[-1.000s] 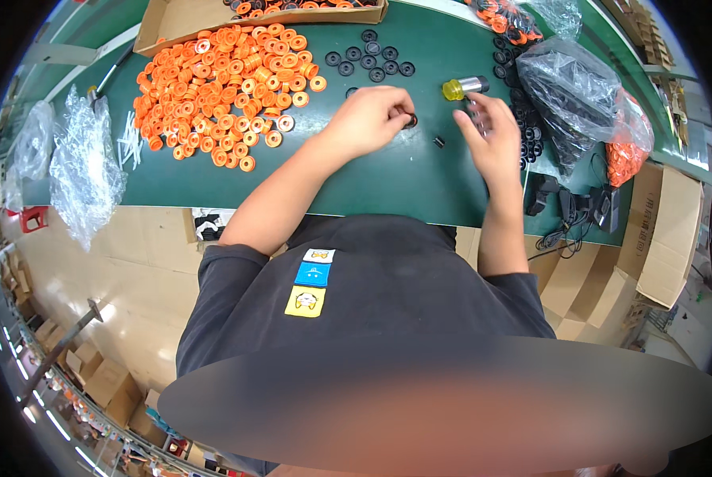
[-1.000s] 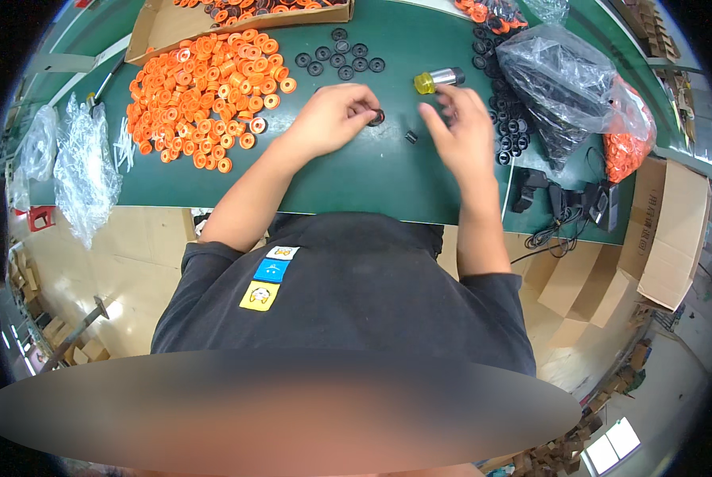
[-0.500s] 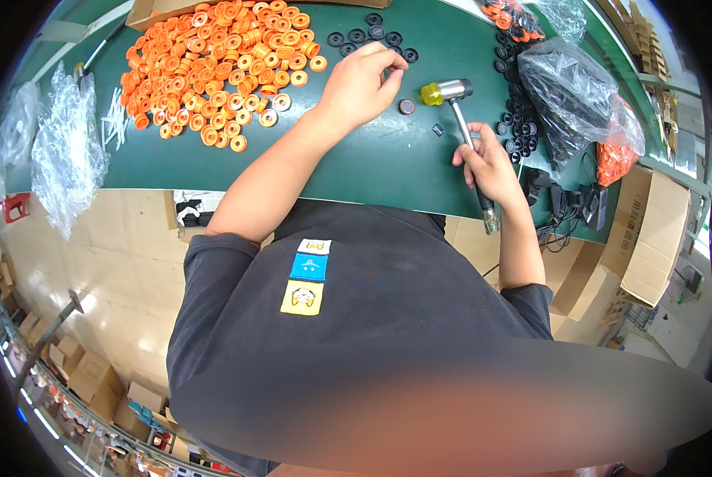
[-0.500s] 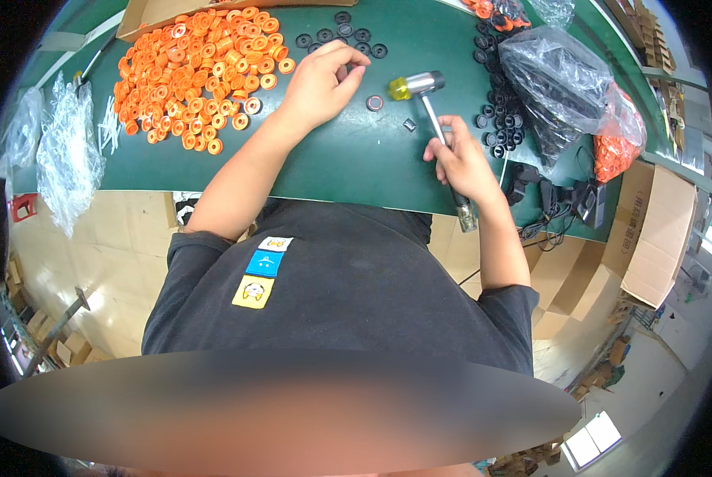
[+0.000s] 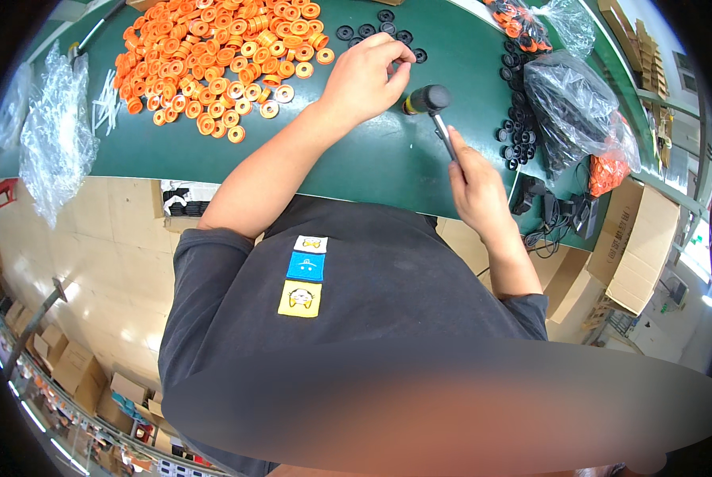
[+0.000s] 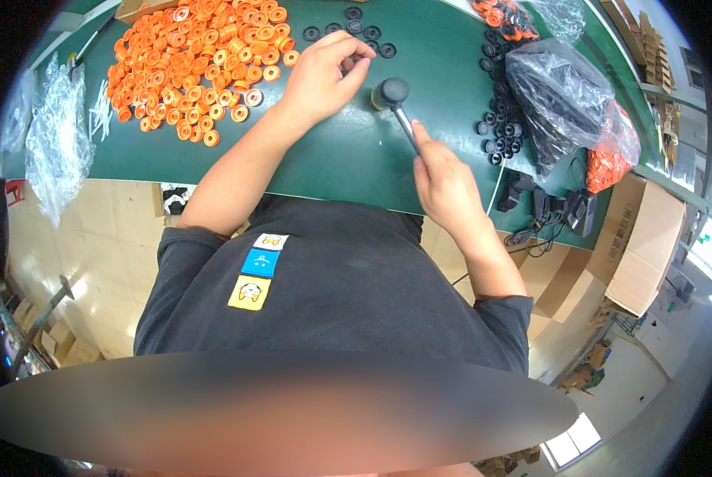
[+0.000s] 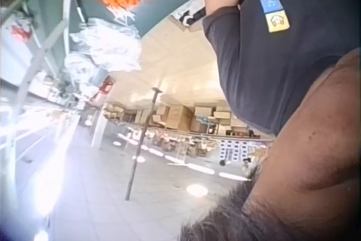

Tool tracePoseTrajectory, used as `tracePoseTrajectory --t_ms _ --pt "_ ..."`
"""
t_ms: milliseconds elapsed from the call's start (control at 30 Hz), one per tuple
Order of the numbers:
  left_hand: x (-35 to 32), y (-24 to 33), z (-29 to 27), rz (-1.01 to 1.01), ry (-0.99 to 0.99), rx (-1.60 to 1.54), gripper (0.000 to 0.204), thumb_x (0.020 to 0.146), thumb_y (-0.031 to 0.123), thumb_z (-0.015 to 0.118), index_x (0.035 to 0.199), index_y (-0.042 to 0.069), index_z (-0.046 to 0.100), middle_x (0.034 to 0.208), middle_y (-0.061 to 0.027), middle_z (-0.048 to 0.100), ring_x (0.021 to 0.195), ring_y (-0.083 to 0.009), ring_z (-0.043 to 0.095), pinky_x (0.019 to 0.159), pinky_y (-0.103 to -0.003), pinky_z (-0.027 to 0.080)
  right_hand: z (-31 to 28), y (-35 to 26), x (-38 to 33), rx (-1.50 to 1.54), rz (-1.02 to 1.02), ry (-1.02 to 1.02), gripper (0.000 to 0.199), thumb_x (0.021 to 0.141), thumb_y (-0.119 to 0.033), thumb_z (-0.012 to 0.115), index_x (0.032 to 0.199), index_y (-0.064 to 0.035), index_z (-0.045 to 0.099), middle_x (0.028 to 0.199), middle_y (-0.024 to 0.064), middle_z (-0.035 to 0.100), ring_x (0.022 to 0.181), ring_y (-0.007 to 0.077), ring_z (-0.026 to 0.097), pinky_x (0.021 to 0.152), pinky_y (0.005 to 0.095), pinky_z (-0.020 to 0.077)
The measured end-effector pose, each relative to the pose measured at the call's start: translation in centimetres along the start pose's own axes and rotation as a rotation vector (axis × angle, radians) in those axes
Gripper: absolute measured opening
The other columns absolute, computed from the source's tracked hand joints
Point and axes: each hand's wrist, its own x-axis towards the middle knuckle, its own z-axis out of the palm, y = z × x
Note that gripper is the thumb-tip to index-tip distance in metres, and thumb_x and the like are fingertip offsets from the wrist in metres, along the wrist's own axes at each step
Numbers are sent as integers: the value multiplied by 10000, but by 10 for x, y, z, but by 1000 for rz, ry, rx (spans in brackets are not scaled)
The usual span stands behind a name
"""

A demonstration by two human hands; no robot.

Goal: The person inserts plastic pins into orange rings, then fits the rings together with black circular caps by hand and strikes them with a mallet.

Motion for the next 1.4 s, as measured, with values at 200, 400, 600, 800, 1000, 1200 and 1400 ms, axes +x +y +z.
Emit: tracePoseTrajectory --t_ms 200,400,600,800,1000,1200,1400 --pt "1 -4 0 -12 10 11 122 858 79 648 958 23 691 856 -72 623 687 -168 621 645 -304 516 -3 -2 3 66 61 -25 494 896 -1 578 1386 -24 522 1001 231 656 899 396 654 787 424 525" --pt "2 -5 -3 -48 31 -9 120 862 77 647 958 17 689 855 -69 621 680 -163 618 647 -297 517 -18 -9 1 146 103 121 497 901 11 572 1395 -17 523 1036 231 667 920 366 668 851 377 513" --pt "3 -4 -3 -40 26 -7 123 862 80 646 958 18 690 867 -68 628 682 -165 623 648 -299 518 9 0 3 77 63 29 481 906 -8 573 1385 -17 526 1055 237 663 945 383 661 838 408 518" --pt "3 -6 -2 -53 15 -2 130 859 88 646 961 23 693 883 -75 637 724 -181 636 669 -310 521 1 -2 0 152 96 63 472 901 -7 581 1371 -12 540 1015 232 666 870 372 664 809 403 520" --pt "1 -10 -4 71 -135 222 226 763 104 642 971 75 726 916 -69 661 959 -265 609 873 -406 486 -13 1 -4 178 275 111 477 912 -4 578 1386 -5 527 973 197 669 815 276 662 780 344 511" --pt "0 -5 -12 117 -325 337 314 744 104 645 1050 64 705 994 -77 648 1020 -284 570 945 -418 433 -6 4 -11 219 258 38 467 908 -4 579 1373 -1 534 1090 239 663 948 337 676 853 356 506" --pt "-2 0 -11 117 -486 338 392 724 151 723 1104 60 688 1036 -77 636 1067 -273 554 973 -400 397 -2 -2 -8 201 204 42 445 909 -13 578 1352 8 546 1008 227 662 877 365 660 817 380 511"
